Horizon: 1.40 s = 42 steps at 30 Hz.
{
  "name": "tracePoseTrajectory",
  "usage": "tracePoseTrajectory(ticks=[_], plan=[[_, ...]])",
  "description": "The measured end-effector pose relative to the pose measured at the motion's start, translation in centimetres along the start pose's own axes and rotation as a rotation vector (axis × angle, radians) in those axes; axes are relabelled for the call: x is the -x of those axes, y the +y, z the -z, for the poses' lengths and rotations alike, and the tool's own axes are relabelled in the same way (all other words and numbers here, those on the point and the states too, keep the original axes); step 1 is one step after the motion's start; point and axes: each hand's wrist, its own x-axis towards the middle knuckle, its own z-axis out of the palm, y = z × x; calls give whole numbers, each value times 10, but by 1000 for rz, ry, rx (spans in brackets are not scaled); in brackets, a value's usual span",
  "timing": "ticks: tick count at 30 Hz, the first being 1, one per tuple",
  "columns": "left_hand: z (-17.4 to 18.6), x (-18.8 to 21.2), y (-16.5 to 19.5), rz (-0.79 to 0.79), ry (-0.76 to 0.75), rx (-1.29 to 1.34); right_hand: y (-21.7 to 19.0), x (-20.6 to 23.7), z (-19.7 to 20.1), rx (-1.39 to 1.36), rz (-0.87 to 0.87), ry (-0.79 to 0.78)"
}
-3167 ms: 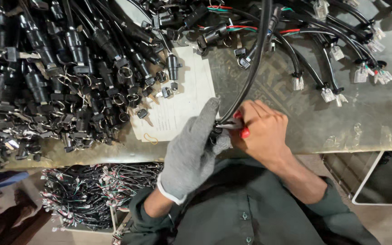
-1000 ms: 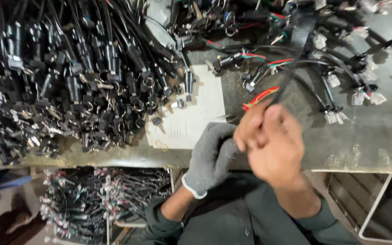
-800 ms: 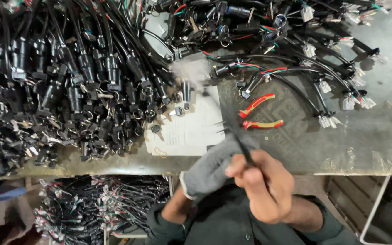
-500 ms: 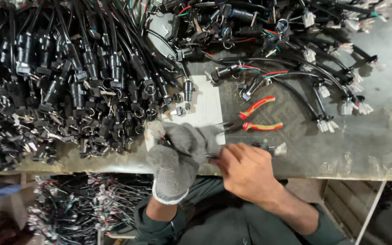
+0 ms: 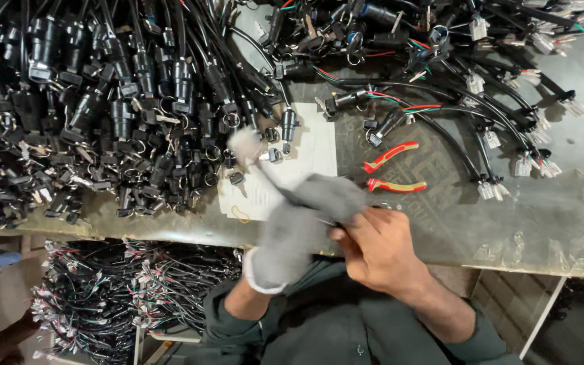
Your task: The person works at a workbench covered with black cable assemblies. They pick up a cable, fit a black connector housing onto its end, and use red-handled pliers to crimp and secure the connector, working on one cable at a time and setting finished pieces aside.
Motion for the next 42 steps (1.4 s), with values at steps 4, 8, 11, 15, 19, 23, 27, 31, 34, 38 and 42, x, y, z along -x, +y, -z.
tracePoseTrajectory(ticks=[4,8,11,15,19,23,27,31,34,38,42], plan=[[-4,2,8,67,-7,411,-2,-9,27,289,83,39],[-32,-1,13,36,34,335,-28,-27,62,-125,-104,109],[-63,8,10,1,-275,-1,-43,-41,89,-1041,-143,-73],[-81,11,14,6,-547,-153,-19,-35,110,-1305,89,132],[-67,-11,19,-147,-553,-282,13,3,105,-1269,5,258],[-34,-23,10,-121,-569,-175,21,4,96,-1293,-127,472],[-20,-19,1,396,-356,446,38,-22,59,-1325,-466,451],[0,-30,22,362,-327,531,55,18,-6,-946,-622,-126],[2,-39,33,173,-251,-118,69,62,-29,-838,-783,-353],[-16,-39,14,-12,-9,-59,67,63,-26,7,-282,-22],[-9,-27,-4,-38,-120,-165,48,33,-7,-394,-438,-86]])
